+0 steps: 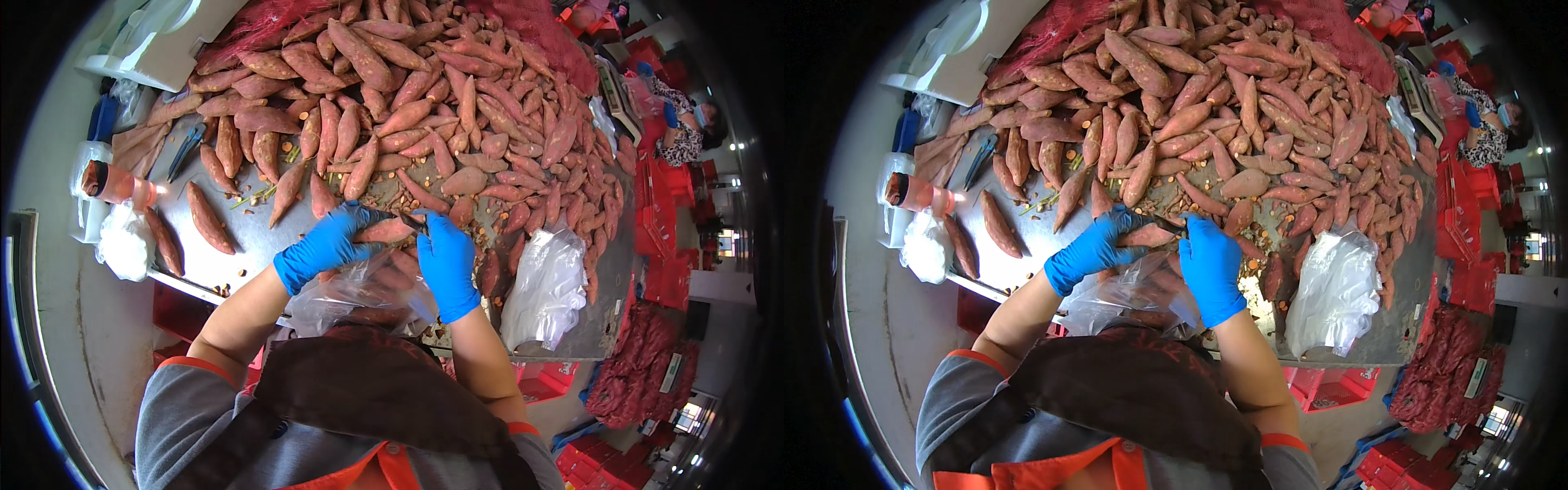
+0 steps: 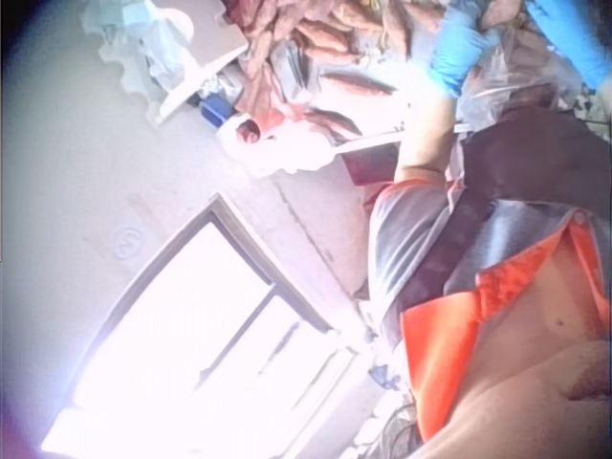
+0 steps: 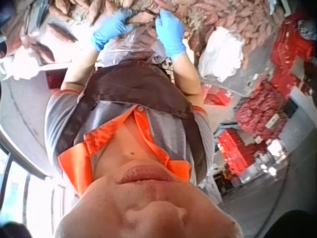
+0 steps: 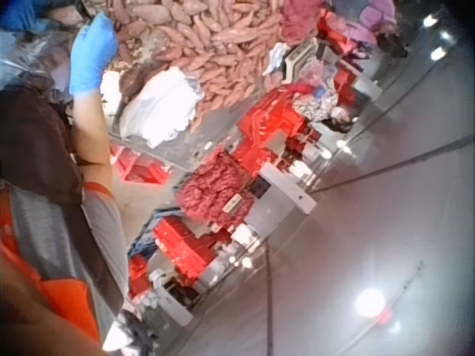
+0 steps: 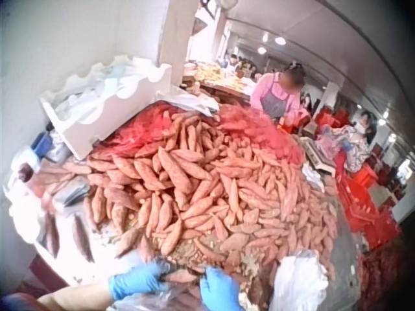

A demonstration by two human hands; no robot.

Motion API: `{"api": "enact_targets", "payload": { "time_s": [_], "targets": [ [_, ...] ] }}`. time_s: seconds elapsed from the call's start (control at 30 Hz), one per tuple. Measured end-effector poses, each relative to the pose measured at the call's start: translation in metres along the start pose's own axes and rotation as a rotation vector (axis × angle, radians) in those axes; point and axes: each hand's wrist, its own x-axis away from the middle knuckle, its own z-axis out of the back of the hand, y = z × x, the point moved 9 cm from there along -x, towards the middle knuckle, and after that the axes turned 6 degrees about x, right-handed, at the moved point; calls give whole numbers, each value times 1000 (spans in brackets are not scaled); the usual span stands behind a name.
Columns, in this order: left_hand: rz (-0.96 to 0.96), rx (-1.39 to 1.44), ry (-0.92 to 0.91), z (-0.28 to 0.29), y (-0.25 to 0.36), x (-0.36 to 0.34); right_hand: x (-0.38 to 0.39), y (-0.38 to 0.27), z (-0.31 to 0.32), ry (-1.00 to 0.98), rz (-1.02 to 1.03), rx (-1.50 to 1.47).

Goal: The person picks sweet potatoes from a large pile on a table, breaks off small sprouts or ends by hand, and places the cleaned potatoes into a plastic bag. The person repeats this process continuously, handling the potatoes one at a time.

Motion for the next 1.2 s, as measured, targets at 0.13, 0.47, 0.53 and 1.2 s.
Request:
{"api": "enact_targets", "payload": {
  "time_s": [0.13, 0.47, 0.53, 1.2],
  "targets": [
    [11, 328, -92, -1, 41, 6, 12, 58, -32, -352, -220, 138],
    [238, 1944, 324, -24, -29, -7, 28, 5, -1, -1, -115, -262],
    [284, 1987, 320, -40, -36, 0, 24, -5, -3, 89, -20, -104],
    [89, 1548, 192, -1, 57, 47, 110, 17, 47, 55, -311, 13]
  ]
}}
